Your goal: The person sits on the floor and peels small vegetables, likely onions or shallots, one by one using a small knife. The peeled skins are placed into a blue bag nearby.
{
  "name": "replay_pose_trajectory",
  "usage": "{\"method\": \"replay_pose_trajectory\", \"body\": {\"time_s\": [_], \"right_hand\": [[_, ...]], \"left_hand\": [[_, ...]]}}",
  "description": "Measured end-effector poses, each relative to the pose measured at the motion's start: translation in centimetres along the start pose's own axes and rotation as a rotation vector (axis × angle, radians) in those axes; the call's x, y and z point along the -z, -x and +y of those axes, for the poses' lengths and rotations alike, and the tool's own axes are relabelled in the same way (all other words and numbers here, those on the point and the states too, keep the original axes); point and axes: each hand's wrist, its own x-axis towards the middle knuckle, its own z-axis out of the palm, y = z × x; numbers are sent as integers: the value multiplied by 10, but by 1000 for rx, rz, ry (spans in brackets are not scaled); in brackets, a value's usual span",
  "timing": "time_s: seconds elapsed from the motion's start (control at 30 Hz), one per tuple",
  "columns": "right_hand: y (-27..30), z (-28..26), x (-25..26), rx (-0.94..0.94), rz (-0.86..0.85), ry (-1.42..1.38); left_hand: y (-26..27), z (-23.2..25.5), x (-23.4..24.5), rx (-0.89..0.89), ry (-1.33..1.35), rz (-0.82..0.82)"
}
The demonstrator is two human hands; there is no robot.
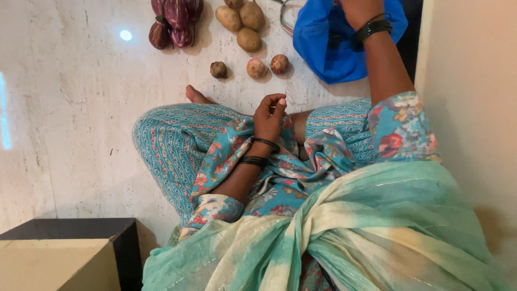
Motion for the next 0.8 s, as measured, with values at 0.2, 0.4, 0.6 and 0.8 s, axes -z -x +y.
{"method": "replay_pose_trajectory", "body": {"time_s": [0.2,0.4,0.6,0.8], "right_hand": [[62,33,36,-182,-116,-170],[56,35,10,-5,-277,325],[55,7,-18,-166,-326,558],[53,14,-32,-81,-315,611]], "left_hand": [[5,2,-1,39,1,-50],[4,3,-1,75,32,-87],[4,5,-2,52,38,-127],[3,2,-2,54,-12,-122]]}}
